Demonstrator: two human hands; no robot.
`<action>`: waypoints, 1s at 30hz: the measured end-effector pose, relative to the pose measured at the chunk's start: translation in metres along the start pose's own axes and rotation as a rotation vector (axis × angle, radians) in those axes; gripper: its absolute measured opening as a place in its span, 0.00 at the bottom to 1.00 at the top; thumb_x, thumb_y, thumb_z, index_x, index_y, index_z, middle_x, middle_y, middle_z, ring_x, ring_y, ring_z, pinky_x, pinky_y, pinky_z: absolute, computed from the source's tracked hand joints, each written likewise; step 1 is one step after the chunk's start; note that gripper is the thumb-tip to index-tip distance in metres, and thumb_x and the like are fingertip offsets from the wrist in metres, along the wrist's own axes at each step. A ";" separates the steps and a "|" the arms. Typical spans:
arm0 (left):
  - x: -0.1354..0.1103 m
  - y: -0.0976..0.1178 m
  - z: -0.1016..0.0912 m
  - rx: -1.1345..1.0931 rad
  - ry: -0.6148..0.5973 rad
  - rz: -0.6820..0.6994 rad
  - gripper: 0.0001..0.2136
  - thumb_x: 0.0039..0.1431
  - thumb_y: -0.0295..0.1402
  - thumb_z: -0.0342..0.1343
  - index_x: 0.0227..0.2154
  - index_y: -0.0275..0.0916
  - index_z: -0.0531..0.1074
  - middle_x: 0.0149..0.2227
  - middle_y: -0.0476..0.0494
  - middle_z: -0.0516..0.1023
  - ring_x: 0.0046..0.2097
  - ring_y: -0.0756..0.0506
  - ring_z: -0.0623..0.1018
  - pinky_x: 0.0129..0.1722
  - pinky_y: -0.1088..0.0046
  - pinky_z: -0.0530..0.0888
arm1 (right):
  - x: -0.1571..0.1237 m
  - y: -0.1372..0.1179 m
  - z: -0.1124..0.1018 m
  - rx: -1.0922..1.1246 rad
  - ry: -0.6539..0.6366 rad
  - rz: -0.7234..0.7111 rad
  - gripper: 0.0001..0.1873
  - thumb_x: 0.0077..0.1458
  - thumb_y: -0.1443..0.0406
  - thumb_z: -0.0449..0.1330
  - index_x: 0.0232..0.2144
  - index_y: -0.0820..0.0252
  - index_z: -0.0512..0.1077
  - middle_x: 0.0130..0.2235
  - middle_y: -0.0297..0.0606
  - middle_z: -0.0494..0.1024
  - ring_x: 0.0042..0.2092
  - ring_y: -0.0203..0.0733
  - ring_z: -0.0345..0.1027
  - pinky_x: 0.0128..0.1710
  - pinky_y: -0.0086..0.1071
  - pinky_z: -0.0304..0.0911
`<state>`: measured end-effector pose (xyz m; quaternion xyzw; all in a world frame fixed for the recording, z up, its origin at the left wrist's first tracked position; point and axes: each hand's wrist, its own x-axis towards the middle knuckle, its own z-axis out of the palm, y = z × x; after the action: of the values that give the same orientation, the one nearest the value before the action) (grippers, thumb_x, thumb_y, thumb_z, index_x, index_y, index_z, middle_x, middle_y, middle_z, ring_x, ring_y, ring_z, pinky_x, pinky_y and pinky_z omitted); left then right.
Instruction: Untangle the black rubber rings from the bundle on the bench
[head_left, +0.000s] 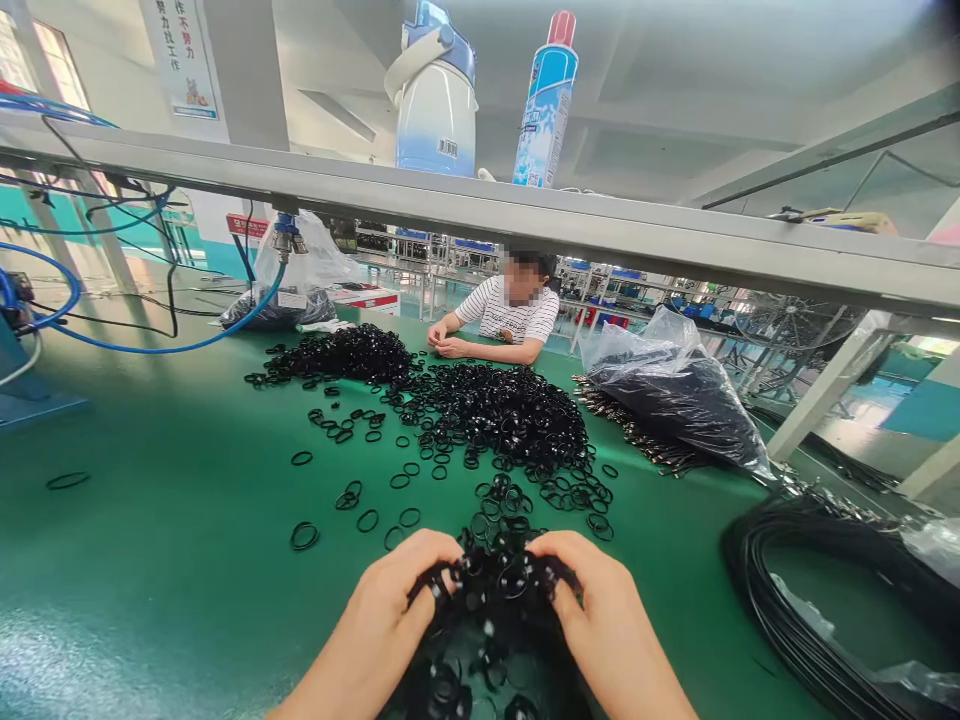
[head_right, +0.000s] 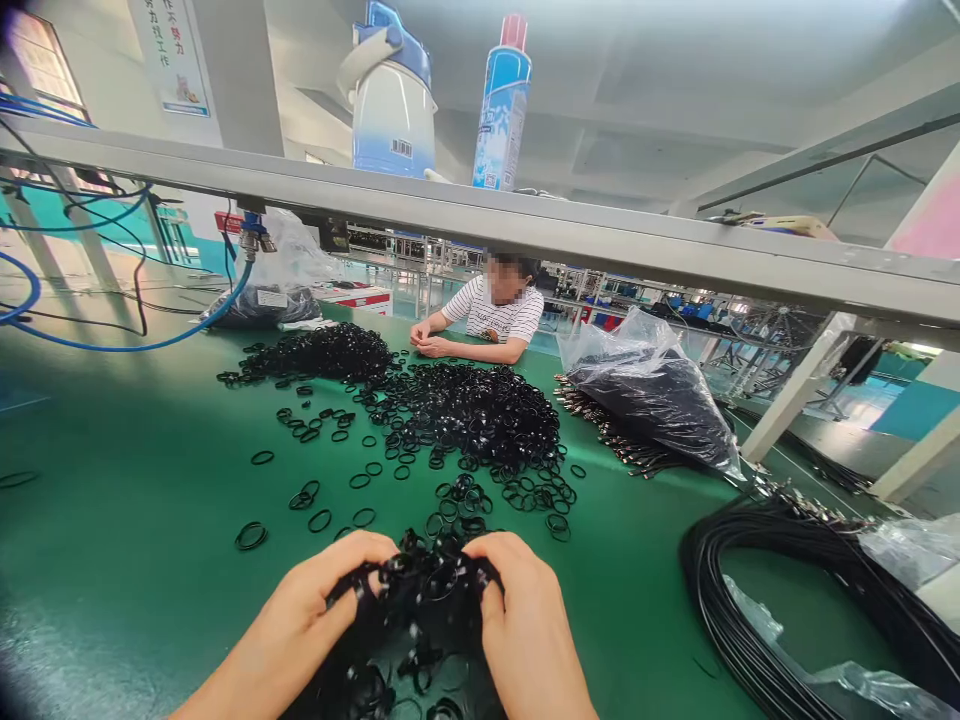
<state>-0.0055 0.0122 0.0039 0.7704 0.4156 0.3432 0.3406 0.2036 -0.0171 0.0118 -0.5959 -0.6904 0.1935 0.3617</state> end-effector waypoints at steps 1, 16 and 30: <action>0.000 0.000 -0.003 -0.025 0.032 0.007 0.12 0.59 0.23 0.42 0.34 0.45 0.69 0.39 0.51 0.73 0.42 0.47 0.72 0.43 0.73 0.68 | 0.000 -0.001 -0.005 0.027 0.021 -0.011 0.22 0.49 0.79 0.46 0.38 0.53 0.70 0.42 0.31 0.75 0.45 0.37 0.67 0.48 0.31 0.60; -0.004 -0.002 -0.010 -0.023 0.152 0.000 0.14 0.53 0.24 0.45 0.34 0.50 0.72 0.48 0.52 0.72 0.52 0.47 0.71 0.52 0.72 0.67 | -0.002 -0.011 -0.016 0.095 0.141 0.029 0.12 0.56 0.68 0.53 0.33 0.48 0.76 0.44 0.30 0.76 0.47 0.40 0.68 0.48 0.35 0.61; -0.011 0.007 -0.011 0.035 0.150 0.093 0.21 0.48 0.20 0.41 0.35 0.53 0.73 0.50 0.58 0.71 0.53 0.49 0.70 0.53 0.76 0.66 | -0.003 -0.012 -0.017 0.059 0.134 -0.063 0.15 0.56 0.72 0.50 0.34 0.50 0.73 0.44 0.29 0.76 0.47 0.38 0.69 0.48 0.31 0.63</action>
<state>-0.0154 0.0022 0.0129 0.7668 0.4096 0.4081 0.2787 0.2076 -0.0255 0.0303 -0.5746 -0.6770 0.1617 0.4305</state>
